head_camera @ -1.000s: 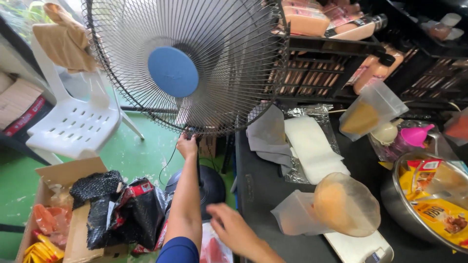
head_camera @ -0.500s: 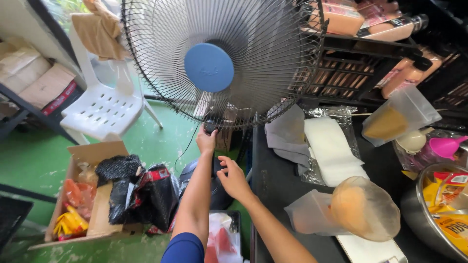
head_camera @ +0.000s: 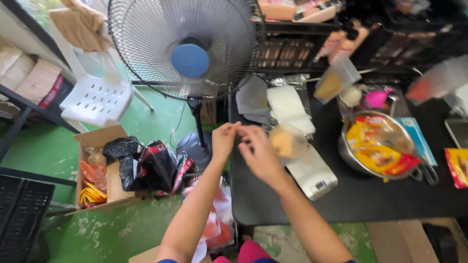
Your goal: Weighing food powder on a digital scale and packaging it into small plastic bags using a spoon.
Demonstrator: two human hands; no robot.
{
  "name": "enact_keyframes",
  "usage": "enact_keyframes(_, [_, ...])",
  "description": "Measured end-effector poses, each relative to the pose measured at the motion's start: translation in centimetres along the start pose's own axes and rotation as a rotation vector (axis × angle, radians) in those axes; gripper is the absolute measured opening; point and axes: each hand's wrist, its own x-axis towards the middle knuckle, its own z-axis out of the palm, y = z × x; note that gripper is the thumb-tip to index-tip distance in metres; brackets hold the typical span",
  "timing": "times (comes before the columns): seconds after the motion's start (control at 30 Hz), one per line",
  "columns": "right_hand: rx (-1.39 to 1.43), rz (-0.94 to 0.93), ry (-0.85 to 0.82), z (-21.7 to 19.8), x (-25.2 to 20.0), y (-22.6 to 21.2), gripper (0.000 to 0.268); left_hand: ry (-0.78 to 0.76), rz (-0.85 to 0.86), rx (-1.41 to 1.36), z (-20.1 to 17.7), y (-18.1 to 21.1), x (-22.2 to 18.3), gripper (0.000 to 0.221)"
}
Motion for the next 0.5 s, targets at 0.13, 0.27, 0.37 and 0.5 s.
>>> enact_keyframes(0.13, [-0.253,-0.139,0.246,-10.2,-2.4,-0.9,0.043,-0.191,0.012,-0.146,1.0,8.6,-7.1,0.038])
enact_keyframes(0.27, [-0.300,0.108,0.039,-14.0,-2.1,2.2,0.079,-0.312,0.267,-0.152,3.8,7.3,-11.0,0.151])
enact_keyframes(0.37, [-0.227,0.084,-0.189,-13.7,-2.3,5.7,0.083,-0.237,0.283,-0.093,6.9,3.6,-13.1,0.166])
enact_keyframes(0.5, [-0.137,0.004,-0.324,-15.8,-1.2,7.7,0.080,-0.035,0.323,-0.016,11.8,4.1,-14.1,0.165])
